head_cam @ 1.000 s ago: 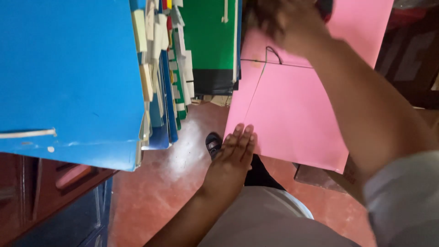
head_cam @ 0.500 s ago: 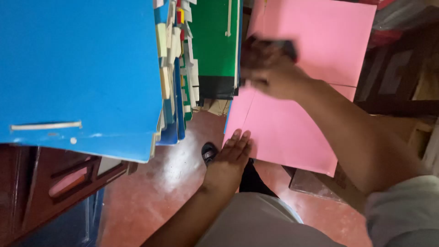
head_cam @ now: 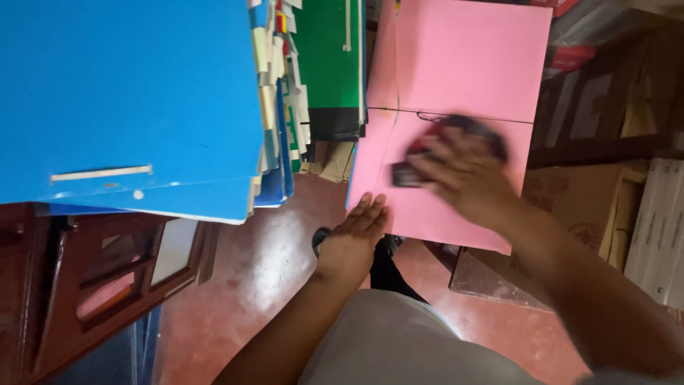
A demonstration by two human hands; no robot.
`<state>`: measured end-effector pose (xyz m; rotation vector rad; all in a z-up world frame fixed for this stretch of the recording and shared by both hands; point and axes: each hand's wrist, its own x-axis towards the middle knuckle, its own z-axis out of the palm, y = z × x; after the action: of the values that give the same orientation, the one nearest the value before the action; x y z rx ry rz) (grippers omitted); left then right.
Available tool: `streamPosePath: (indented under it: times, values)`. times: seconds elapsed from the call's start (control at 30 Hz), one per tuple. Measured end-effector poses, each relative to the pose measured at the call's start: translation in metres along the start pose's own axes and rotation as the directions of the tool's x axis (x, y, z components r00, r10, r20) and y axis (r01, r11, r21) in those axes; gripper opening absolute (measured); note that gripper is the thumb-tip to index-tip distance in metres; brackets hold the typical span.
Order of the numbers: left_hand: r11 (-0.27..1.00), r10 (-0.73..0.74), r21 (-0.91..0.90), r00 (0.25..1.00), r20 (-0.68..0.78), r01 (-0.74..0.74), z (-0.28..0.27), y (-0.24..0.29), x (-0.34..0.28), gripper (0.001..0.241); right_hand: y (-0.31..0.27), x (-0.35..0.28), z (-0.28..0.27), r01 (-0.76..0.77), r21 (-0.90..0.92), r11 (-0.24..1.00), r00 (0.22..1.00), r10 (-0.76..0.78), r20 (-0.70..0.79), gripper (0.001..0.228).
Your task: Cleaning folders with a cloth and placing them on a shelf.
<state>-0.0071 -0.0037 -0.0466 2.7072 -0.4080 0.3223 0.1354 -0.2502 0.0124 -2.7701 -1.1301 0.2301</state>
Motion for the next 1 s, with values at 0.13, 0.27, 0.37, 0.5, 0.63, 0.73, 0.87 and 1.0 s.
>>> streamPosePath:
  times: [0.13,0.27,0.37,0.5,0.63,0.73,0.87,1.0]
  values:
    - [0.998,0.046,0.048,0.999,-0.023,-0.045,0.004,-0.009,0.001,0.045,-0.006,-0.065,-0.017,-0.279,-0.166,0.946,0.960,0.269,-0.080,0.058]
    - [0.999,0.024,0.026,1.000,-0.014,-0.024,0.001,-0.016,0.005,0.047,-0.056,-0.078,-0.003,-0.115,-0.298,0.948,0.991,0.128,0.027,0.057]
    - [1.000,-0.006,0.009,1.000,-0.026,0.007,-0.006,-0.015,0.004,0.050,-0.091,-0.061,0.024,0.026,-0.149,0.989,0.994,-0.041,-0.099,0.058]
    - [0.925,-0.122,0.337,0.977,-0.174,0.175,0.007,-0.004,-0.001,0.052,-0.103,-0.020,0.057,0.066,0.015,0.998,0.969,-0.060,-0.238,0.042]
    - [0.927,-0.121,0.314,0.955,-0.270,0.206,-0.039,0.010,0.026,0.038,-0.094,-0.039,0.036,0.084,0.051,0.995,0.958,-0.067,-0.279,0.040]
    - [0.957,-0.014,0.281,0.982,-0.190,0.068,-0.022,0.001,0.014,0.039,-0.068,-0.075,0.020,0.092,0.161,0.983,0.970,-0.052,-0.235,0.044]
    - [0.994,-0.015,0.110,1.000,-0.020,0.017,-0.010,-0.008,0.006,0.045,-0.050,-0.101,0.014,-0.135,0.150,0.979,0.973,0.160,-0.167,0.053]
    - [0.997,-0.042,0.062,0.998,0.056,0.038,-0.007,-0.008,0.006,0.055,-0.094,-0.055,0.000,-0.101,0.207,0.973,0.976,0.137,-0.168,0.059]
